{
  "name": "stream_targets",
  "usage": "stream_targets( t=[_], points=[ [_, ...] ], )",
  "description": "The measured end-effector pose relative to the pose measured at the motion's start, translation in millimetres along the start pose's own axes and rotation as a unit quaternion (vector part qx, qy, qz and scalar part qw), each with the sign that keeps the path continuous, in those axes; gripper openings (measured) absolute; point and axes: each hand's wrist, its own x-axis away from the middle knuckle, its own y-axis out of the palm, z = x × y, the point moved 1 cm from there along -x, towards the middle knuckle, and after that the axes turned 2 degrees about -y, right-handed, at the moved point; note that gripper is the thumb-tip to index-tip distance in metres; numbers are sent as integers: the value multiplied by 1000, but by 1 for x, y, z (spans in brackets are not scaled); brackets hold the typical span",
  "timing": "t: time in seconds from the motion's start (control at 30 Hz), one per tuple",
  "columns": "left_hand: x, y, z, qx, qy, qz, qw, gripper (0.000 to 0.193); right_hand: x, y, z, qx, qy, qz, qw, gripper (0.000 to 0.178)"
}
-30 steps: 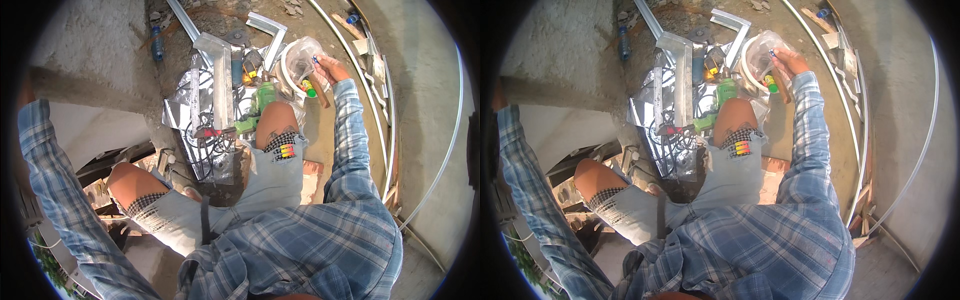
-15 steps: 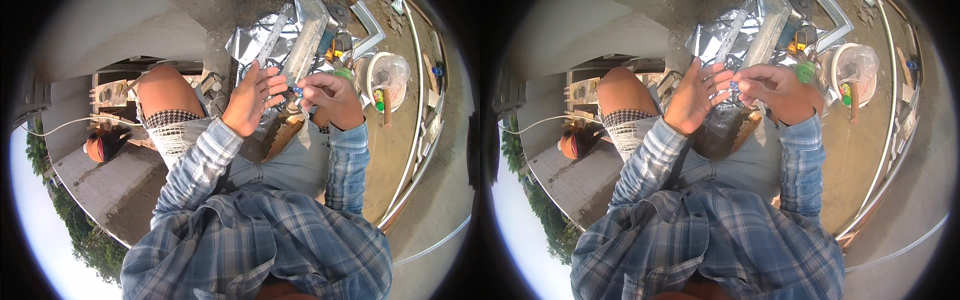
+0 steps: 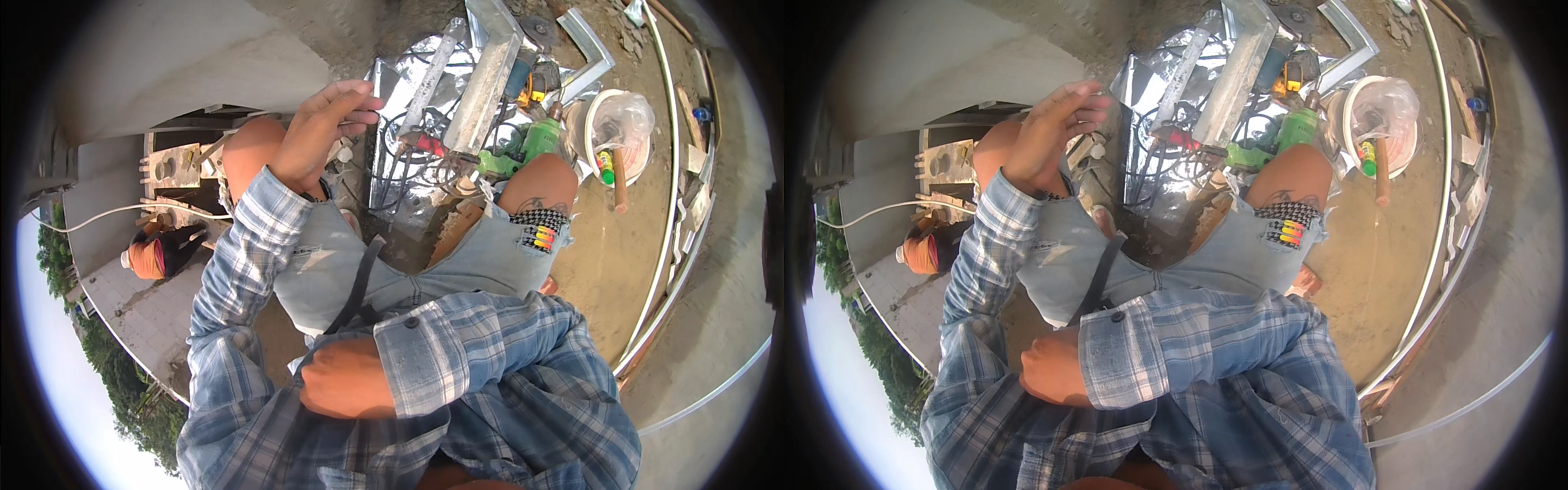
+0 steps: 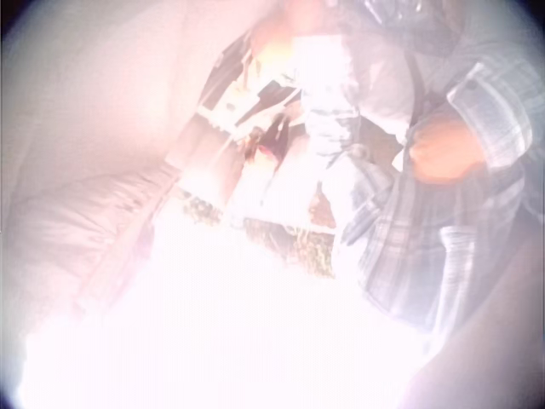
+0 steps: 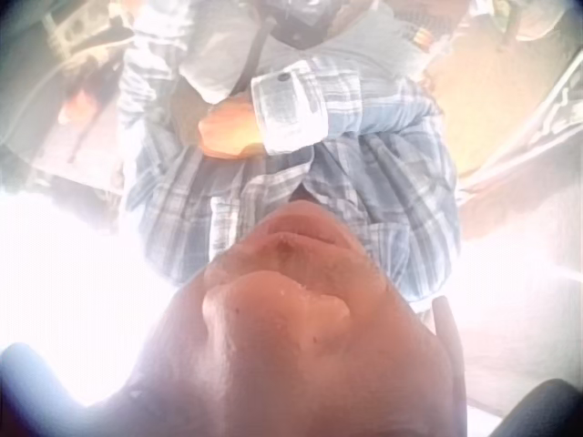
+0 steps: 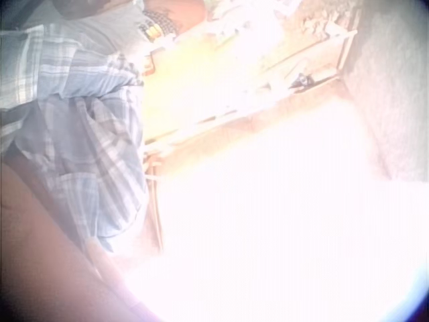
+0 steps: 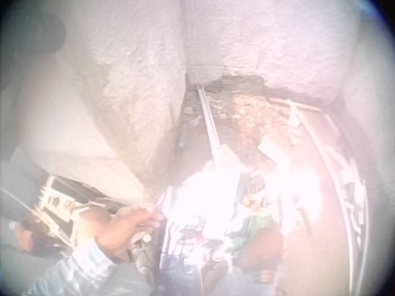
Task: The person measures and marks a metal frame using a square ruler and a red marker. They then use a green power drill to fasten screws into the frame. The person works on the ground in an outdoor construction area.
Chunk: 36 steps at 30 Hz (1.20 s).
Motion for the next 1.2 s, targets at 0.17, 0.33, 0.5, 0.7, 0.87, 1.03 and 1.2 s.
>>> stream_targets(
  t=[0.17, 0.33, 0.5, 0.7, 0.87, 1.03, 1.2],
  points=[
    [-1, -8, -8, 16, 18, 5, 1000, 31, 3, -39, -3, 42, -9, 13, 999, 12],
    [17, -2, -6, 50, -18, -3, 999, 31, 17, -77, 30, -136, -77, 227, 961, 7],
    [61, 12, -9, 247, -96, -104, 959, 35, 56, -101, 101, 100, 129, 500, 850, 16],
    [57, 13, -40, 202, -53, -25, 978, 26, 61, -94, 139, 112, 141, 494, 850, 12],
    [59, 9, -47, 273, -60, 4, 960, 22, 60, -91, 153, 55, 82, 411, 906, 16],
    [72, 0, -42, 227, 16, 76, 971, 24, 127, -116, 251, 109, 349, 648, 668, 52],
    [83, -5, -40, 189, 25, 110, 975, 22, 189, -96, 336, 105, 741, 448, 490, 84]
  ],
)
